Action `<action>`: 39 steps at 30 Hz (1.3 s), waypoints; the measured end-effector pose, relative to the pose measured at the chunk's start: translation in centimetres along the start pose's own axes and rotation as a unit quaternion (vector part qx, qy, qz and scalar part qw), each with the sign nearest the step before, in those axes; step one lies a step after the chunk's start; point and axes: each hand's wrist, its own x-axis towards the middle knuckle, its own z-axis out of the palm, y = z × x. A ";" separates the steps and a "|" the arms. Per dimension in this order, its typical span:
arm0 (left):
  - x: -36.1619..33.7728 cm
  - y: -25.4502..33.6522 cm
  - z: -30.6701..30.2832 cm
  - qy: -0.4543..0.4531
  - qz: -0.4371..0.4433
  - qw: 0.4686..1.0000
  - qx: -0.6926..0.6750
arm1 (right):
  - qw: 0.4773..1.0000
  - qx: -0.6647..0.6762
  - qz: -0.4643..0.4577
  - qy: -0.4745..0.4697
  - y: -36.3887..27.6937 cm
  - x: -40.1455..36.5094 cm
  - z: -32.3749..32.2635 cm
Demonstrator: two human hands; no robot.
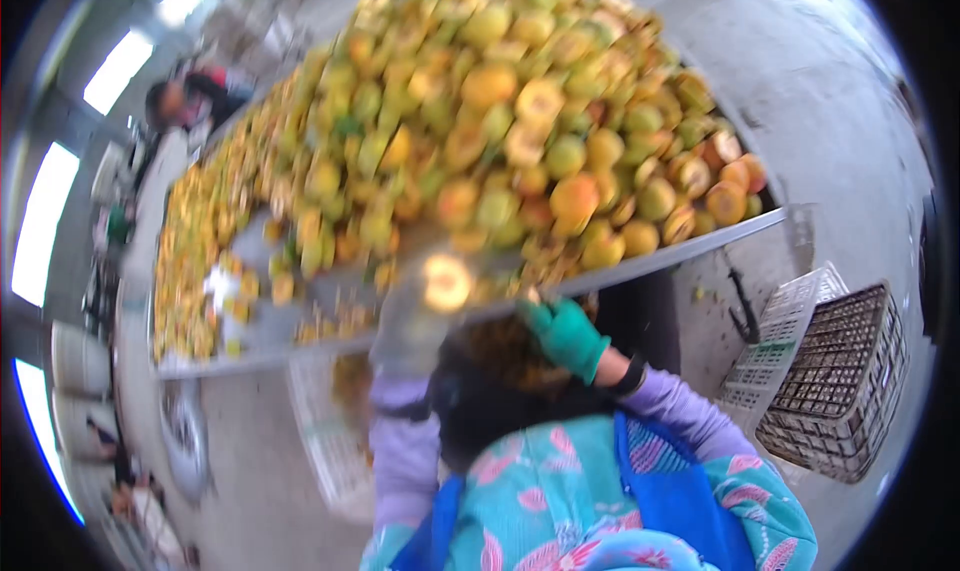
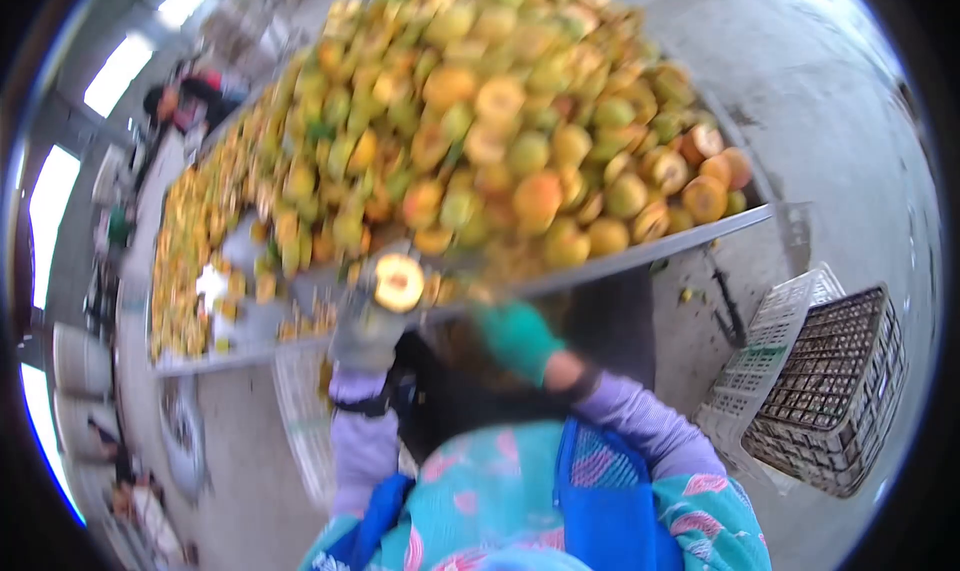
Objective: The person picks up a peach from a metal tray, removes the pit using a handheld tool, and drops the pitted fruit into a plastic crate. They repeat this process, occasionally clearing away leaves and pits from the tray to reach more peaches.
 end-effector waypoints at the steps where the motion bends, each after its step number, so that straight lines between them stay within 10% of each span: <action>1: -0.3 -0.6 0.0 0.014 -0.044 0.997 -0.067 | 0.997 0.070 0.010 0.027 -1.6 -0.1 0.5; 4: -0.8 -1.2 1.1 0.064 -0.074 0.984 -0.151 | 0.999 0.024 -0.015 0.037 -5.1 0.7 1.1; 9: -1.2 -0.8 0.5 0.052 0.181 0.903 0.385 | 0.984 0.058 0.158 -0.054 -7.1 2.5 1.8; 13: -1.5 -1.0 2.0 0.093 0.048 0.990 0.097 | 0.940 0.286 0.175 -0.071 -6.1 2.2 2.9; 18: -1.5 0.0 3.0 0.131 -0.071 0.956 -0.252 | 0.878 0.350 0.304 -0.115 -9.6 1.9 1.1; 22: -1.5 -0.9 4.4 0.190 -0.092 0.958 -0.197 | 0.780 0.468 0.371 -0.188 -8.8 1.7 0.2; 25: -1.5 -1.3 4.5 0.197 -0.114 0.966 -0.120 | 0.816 0.363 0.388 -0.228 -7.4 2.0 -0.1; 27: -1.3 0.9 4.4 0.165 -0.233 0.954 -0.095 | 0.933 0.285 0.169 -0.143 -3.2 1.4 2.6; 30: -0.9 -0.6 4.6 0.187 -0.109 0.974 -0.061 | 0.952 0.294 0.086 0.023 -3.1 1.1 6.1; 31: -0.4 -0.8 5.2 0.210 -0.079 0.975 0.008 | 0.943 0.318 0.083 0.058 -3.6 1.0 6.5; 32: -0.1 -1.3 5.3 0.202 -0.066 0.977 -0.011 | 0.883 0.300 0.350 -0.087 -9.4 1.4 0.8; 36: 2.3 0.3 4.4 0.073 -0.159 0.984 0.031 | 0.649 0.681 0.263 -0.215 -7.3 1.7 0.6; 39: 3.7 1.3 4.1 -0.034 -0.168 0.984 0.046 | 0.663 0.660 0.295 -0.192 -8.3 1.9 0.1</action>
